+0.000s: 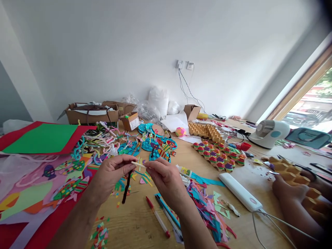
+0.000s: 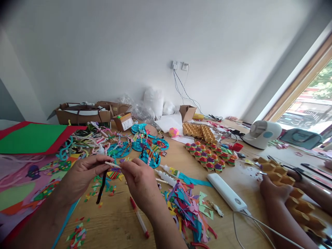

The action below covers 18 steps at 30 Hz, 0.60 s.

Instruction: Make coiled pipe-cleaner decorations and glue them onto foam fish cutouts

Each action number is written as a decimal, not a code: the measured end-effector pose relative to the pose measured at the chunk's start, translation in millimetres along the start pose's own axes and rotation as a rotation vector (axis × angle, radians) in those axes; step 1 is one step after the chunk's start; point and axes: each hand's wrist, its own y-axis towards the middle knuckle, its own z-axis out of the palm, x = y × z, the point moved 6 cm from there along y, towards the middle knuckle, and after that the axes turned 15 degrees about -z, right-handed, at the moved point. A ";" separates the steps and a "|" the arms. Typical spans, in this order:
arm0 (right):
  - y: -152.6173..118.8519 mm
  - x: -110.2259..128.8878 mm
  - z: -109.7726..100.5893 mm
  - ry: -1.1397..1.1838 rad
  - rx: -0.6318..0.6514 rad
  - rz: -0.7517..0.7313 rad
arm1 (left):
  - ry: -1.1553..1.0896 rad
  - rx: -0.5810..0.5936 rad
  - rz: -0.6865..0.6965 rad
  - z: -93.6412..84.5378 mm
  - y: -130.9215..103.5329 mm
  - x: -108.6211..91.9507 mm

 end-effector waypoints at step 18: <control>-1.3 -6.6 3.9 -0.006 -0.002 0.000 | 0.089 -0.013 0.023 -3.7 -1.8 -2.1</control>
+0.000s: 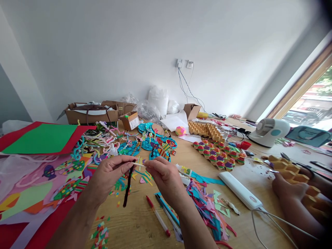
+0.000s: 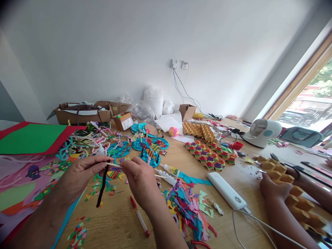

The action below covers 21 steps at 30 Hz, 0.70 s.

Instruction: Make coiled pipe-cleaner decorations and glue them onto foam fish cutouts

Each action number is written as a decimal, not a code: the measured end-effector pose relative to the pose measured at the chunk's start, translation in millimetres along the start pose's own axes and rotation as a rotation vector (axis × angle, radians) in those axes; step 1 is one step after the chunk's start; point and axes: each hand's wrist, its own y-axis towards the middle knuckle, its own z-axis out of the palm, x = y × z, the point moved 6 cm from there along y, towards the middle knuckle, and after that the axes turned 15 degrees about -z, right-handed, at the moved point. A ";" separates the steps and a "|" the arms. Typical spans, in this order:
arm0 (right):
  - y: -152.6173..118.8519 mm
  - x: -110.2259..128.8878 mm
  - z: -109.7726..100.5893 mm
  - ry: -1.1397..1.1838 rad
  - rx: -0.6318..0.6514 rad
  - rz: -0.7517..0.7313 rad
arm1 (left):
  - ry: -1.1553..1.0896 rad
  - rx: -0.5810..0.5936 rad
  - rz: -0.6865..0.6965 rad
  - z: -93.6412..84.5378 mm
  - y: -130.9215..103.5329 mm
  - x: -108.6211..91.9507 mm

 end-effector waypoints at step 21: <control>4.2 -3.4 11.6 0.037 -0.023 -0.006 | 0.039 -0.037 0.083 -5.7 8.0 4.8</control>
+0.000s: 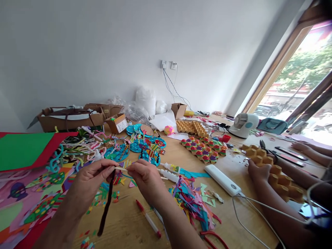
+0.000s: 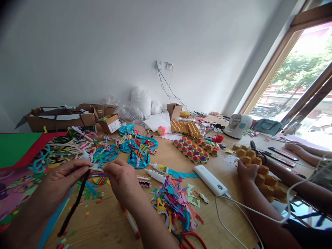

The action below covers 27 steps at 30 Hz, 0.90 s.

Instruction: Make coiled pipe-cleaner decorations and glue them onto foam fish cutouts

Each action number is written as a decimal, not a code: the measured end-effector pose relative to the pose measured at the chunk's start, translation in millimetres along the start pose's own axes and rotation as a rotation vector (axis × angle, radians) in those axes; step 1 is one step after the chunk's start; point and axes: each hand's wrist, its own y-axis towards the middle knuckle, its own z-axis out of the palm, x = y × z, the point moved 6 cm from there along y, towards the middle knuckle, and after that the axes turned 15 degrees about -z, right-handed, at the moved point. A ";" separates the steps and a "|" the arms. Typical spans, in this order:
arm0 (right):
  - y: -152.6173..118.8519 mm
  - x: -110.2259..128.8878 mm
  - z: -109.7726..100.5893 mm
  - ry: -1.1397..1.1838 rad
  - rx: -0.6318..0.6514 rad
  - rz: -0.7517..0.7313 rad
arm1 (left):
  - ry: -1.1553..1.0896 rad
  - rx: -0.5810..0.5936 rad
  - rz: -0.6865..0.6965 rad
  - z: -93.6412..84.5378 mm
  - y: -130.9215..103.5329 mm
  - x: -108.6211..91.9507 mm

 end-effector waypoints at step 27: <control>-3.8 11.1 23.3 -0.515 0.016 -0.181 | -0.469 0.098 -0.225 29.3 13.1 36.7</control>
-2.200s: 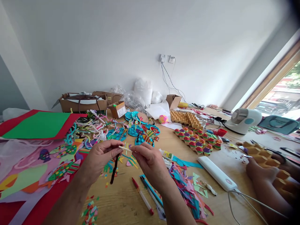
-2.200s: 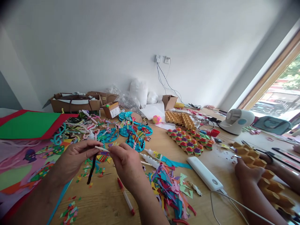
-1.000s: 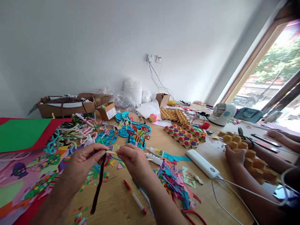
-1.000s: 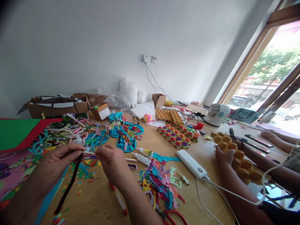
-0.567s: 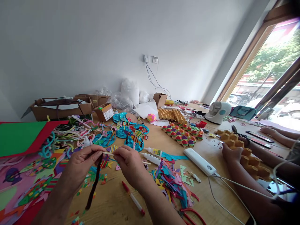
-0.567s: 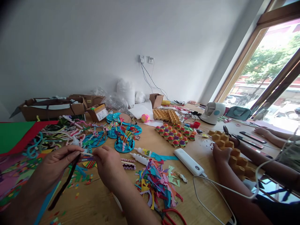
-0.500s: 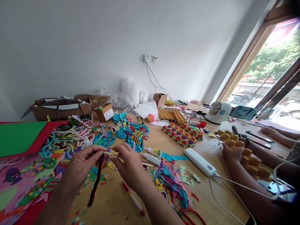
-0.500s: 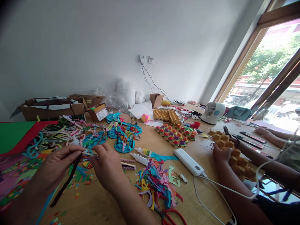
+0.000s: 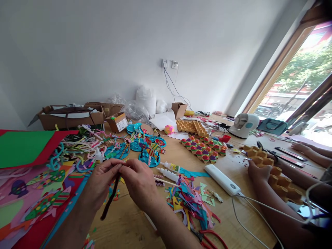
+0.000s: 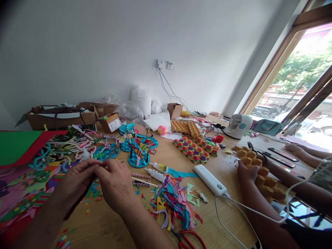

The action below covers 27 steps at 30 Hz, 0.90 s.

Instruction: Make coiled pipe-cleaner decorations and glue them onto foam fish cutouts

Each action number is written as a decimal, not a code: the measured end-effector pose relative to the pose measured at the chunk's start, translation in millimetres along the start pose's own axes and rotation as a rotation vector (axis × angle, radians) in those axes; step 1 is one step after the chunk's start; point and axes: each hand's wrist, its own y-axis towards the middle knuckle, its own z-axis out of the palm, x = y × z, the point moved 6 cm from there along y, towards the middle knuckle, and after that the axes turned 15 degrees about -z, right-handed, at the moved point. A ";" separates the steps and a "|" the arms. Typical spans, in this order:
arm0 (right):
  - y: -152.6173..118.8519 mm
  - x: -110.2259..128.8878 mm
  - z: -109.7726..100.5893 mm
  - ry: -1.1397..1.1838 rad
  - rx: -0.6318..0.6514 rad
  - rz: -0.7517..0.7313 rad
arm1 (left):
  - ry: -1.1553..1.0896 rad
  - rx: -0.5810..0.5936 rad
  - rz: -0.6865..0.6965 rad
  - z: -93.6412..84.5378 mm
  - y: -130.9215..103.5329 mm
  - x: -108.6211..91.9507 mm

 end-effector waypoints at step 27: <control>-0.3 -7.1 -11.9 0.217 -0.198 0.023 | -0.189 0.091 -0.035 17.2 -5.6 5.9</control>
